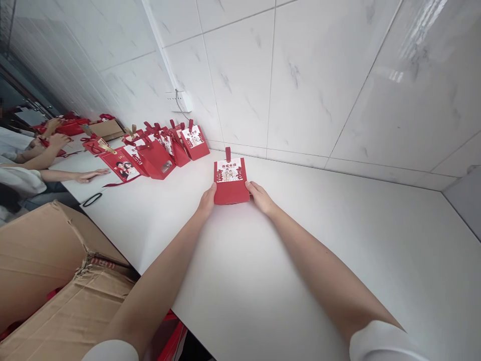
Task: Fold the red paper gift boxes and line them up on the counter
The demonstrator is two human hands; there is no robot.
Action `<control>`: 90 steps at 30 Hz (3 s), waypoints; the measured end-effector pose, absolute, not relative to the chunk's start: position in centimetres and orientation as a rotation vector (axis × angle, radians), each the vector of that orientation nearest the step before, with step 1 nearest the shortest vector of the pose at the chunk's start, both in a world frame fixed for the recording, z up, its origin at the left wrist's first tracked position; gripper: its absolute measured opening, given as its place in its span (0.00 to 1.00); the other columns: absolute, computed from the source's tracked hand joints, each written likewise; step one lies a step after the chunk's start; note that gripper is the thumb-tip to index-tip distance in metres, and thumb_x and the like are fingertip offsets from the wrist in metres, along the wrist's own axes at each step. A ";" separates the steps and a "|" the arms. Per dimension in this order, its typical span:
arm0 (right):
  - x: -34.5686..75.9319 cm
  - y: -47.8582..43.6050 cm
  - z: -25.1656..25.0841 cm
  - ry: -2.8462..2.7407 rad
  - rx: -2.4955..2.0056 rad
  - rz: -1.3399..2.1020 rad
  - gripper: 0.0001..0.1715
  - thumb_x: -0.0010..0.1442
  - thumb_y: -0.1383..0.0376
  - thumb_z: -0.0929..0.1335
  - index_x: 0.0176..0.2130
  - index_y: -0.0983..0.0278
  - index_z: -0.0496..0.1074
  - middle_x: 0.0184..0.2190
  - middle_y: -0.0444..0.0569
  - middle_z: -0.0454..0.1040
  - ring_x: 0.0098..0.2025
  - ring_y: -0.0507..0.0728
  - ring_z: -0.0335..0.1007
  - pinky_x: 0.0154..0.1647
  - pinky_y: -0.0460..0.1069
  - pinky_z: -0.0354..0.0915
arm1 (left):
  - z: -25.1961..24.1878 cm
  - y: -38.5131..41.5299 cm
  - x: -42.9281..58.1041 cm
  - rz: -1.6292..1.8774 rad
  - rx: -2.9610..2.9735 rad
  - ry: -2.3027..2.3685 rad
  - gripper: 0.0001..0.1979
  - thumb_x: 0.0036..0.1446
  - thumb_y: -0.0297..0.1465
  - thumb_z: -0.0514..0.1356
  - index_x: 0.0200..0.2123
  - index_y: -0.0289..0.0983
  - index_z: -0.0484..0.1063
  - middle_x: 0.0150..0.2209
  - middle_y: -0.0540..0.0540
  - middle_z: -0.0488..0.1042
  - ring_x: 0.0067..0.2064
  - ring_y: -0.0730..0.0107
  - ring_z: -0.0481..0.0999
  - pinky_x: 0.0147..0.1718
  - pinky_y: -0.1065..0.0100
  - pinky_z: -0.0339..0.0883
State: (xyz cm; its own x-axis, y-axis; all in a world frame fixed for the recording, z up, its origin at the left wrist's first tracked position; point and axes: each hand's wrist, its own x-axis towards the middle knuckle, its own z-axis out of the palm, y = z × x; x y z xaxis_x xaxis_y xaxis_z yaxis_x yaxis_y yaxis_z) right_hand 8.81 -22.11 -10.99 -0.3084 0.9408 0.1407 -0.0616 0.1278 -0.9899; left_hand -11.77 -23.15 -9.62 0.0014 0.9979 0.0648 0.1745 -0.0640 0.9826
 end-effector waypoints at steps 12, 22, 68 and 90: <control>8.2 -22.8 -12.0 -1.769 -0.977 0.760 0.48 0.58 0.49 0.68 0.68 0.51 0.44 0.67 0.52 0.51 0.64 0.65 0.55 0.62 0.64 0.57 | -9.0 -23.8 -12.8 1.244 1.707 1.628 0.32 0.57 0.51 0.55 0.61 0.44 0.59 0.58 0.40 0.63 0.51 0.61 0.70 0.46 0.64 0.65; 7.7 -23.0 -11.7 -1.784 -1.003 0.459 0.22 0.59 0.53 0.68 0.52 0.54 0.71 0.53 0.51 0.66 0.55 0.63 0.65 0.51 0.58 0.69 | -8.6 -24.6 -12.8 1.001 2.055 1.512 0.29 0.51 0.43 0.64 0.57 0.46 0.68 0.44 0.46 0.76 0.39 0.61 0.75 0.40 0.62 0.68; 7.4 -22.4 -11.3 -1.491 -1.163 1.092 0.27 0.62 0.49 0.60 0.19 0.61 0.56 0.14 0.40 0.60 0.18 0.51 0.59 0.24 0.47 0.57 | -7.8 -24.1 -12.7 1.319 1.441 1.429 0.22 0.58 0.49 0.53 0.23 0.38 0.58 0.22 0.52 0.61 0.25 0.75 0.62 0.27 0.72 0.57; 8.8 -22.9 -10.5 -1.732 -1.184 1.050 0.29 0.61 0.42 0.59 0.23 0.61 0.54 0.17 0.39 0.57 0.21 0.51 0.54 0.26 0.47 0.55 | -8.5 -23.3 -14.5 1.085 1.765 1.299 0.21 0.61 0.49 0.50 0.26 0.38 0.58 0.25 0.52 0.60 0.28 0.74 0.62 0.32 0.69 0.61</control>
